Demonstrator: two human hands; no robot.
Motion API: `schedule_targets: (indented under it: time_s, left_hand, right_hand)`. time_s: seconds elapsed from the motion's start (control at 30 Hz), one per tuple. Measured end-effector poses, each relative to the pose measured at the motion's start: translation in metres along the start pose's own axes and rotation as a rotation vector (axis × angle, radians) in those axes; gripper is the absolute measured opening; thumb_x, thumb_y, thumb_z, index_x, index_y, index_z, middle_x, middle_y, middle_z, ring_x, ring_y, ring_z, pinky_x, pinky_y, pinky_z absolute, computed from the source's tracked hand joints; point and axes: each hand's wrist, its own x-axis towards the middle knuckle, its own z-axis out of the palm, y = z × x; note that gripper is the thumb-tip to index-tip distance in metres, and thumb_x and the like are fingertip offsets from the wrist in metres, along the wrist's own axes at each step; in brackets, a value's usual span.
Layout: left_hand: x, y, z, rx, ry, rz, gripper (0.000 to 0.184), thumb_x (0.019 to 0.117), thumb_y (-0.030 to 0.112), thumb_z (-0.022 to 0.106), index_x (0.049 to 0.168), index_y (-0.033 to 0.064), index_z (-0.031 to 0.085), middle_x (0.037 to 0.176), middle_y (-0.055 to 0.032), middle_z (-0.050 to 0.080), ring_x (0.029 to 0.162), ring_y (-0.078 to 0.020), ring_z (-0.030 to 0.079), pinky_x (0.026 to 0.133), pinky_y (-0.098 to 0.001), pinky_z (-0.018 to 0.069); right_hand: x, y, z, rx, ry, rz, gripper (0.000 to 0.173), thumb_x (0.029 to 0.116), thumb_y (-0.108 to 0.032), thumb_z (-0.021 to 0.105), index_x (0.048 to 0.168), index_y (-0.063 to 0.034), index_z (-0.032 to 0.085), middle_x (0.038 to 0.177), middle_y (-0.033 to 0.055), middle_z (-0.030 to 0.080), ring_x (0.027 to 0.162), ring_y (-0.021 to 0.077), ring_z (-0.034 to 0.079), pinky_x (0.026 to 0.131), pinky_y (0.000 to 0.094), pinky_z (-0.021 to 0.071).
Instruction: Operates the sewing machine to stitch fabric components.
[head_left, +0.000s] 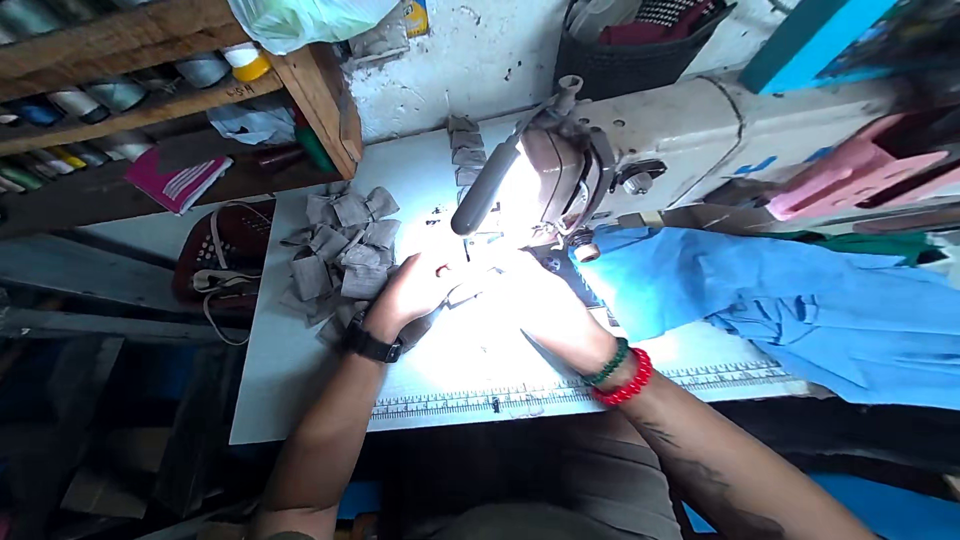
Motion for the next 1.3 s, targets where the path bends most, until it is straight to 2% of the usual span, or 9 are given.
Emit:
schedule_targets:
  time_s: [0.17,0.4,0.5,0.63,0.97,1.07,1.13,1.2,1.3]
  left_hand:
    - [0.001,0.005,0.003,-0.024,0.005,0.027,0.024,0.0965,0.014,0.069,0.076,0.0047,0.061,0.067,-0.0058,0.054,0.058,-0.0142,0.051,0.055,-0.0323,0.0431]
    - [0.0,0.005,0.001,0.012,-0.02,0.013,0.021,0.0954,0.013,0.07,0.078,0.003,0.063,0.069,-0.006,0.057,0.062,-0.0139,0.053,0.059,-0.033,0.0457]
    - [-0.001,0.001,-0.004,-0.014,-0.002,0.014,0.017,0.0966,0.013,0.07,0.083,0.0042,0.067,0.073,-0.0052,0.061,0.065,-0.0122,0.056,0.062,-0.0315,0.0483]
    - [0.003,0.002,0.004,-0.141,0.022,0.109,0.012,0.0963,0.011,0.069,0.087,0.0039,0.069,0.077,-0.0032,0.064,0.066,-0.0073,0.059,0.063,-0.024,0.0511]
    - [0.003,0.016,0.023,-0.147,0.148,0.207,0.008,0.0941,0.014,0.071,0.089,0.0071,0.073,0.079,-0.0011,0.067,0.071,-0.007,0.062,0.066,-0.0261,0.0536]
    - [-0.001,0.013,0.019,-0.231,0.039,0.337,0.007,0.0934,0.007,0.071,0.097,0.0016,0.073,0.09,-0.0045,0.072,0.085,-0.0085,0.069,0.079,-0.0286,0.0601]
    - [-0.009,0.008,0.002,-0.041,-0.001,0.357,0.016,0.0911,0.018,0.074,0.099,0.0041,0.07,0.086,-0.0023,0.068,0.079,-0.0087,0.064,0.074,-0.0298,0.0565]
    - [-0.024,0.001,-0.028,0.225,0.103,0.39,0.017,0.0876,0.019,0.071,0.1,0.0102,0.077,0.09,-0.0001,0.073,0.084,-0.0125,0.067,0.085,-0.0397,0.0535]
    - [-0.06,-0.001,-0.094,0.345,0.348,0.403,0.024,0.0915,0.018,0.067,0.113,0.0099,0.075,0.107,-0.0044,0.073,0.106,-0.0192,0.065,0.104,-0.0469,0.0437]
  right_hand:
    - [-0.012,0.0,-0.003,-0.101,0.011,-0.012,0.021,0.0997,-0.012,0.058,0.109,-0.0006,0.072,0.105,0.0197,0.069,0.098,0.035,0.068,0.082,0.0516,0.0565]
    - [0.004,-0.007,0.011,-0.102,-0.015,-0.034,0.023,0.0998,-0.017,0.058,0.11,-0.0012,0.073,0.107,0.0211,0.07,0.099,0.0396,0.069,0.083,0.0566,0.0555]
    - [0.001,-0.004,0.0,0.123,-0.009,0.053,0.026,0.1011,-0.021,0.059,0.12,-0.0069,0.07,0.117,0.0132,0.068,0.105,0.0268,0.067,0.09,0.0483,0.0559]
    - [-0.006,0.001,-0.015,0.409,-0.096,0.153,0.02,0.1004,-0.029,0.062,0.106,-0.0117,0.071,0.087,0.0003,0.067,0.08,0.0075,0.063,0.075,0.0314,0.0535]
    - [-0.006,0.013,-0.017,0.653,0.031,0.288,0.008,0.0968,-0.015,0.066,0.094,-0.0079,0.07,0.075,-0.0019,0.066,0.067,0.0037,0.063,0.065,0.0231,0.0553]
    - [-0.009,0.009,-0.017,0.69,0.051,0.23,0.012,0.0975,-0.022,0.069,0.097,-0.011,0.073,0.077,-0.0052,0.068,0.068,-0.0001,0.062,0.066,0.0194,0.0545]
    - [-0.012,-0.001,-0.026,0.707,0.103,0.213,0.01,0.097,-0.021,0.068,0.097,-0.0138,0.075,0.077,-0.0075,0.068,0.065,-0.0014,0.059,0.061,0.0169,0.049]
    - [-0.018,-0.012,-0.042,0.778,0.141,0.162,0.007,0.0958,-0.015,0.067,0.093,-0.0129,0.073,0.074,-0.0099,0.066,0.059,-0.0044,0.054,0.055,0.0126,0.0437]
    - [-0.029,-0.027,-0.054,0.922,0.18,-0.049,0.008,0.0967,-0.006,0.065,0.098,-0.0046,0.072,0.088,-0.0095,0.073,0.08,-0.0074,0.064,0.076,0.0137,0.0547]
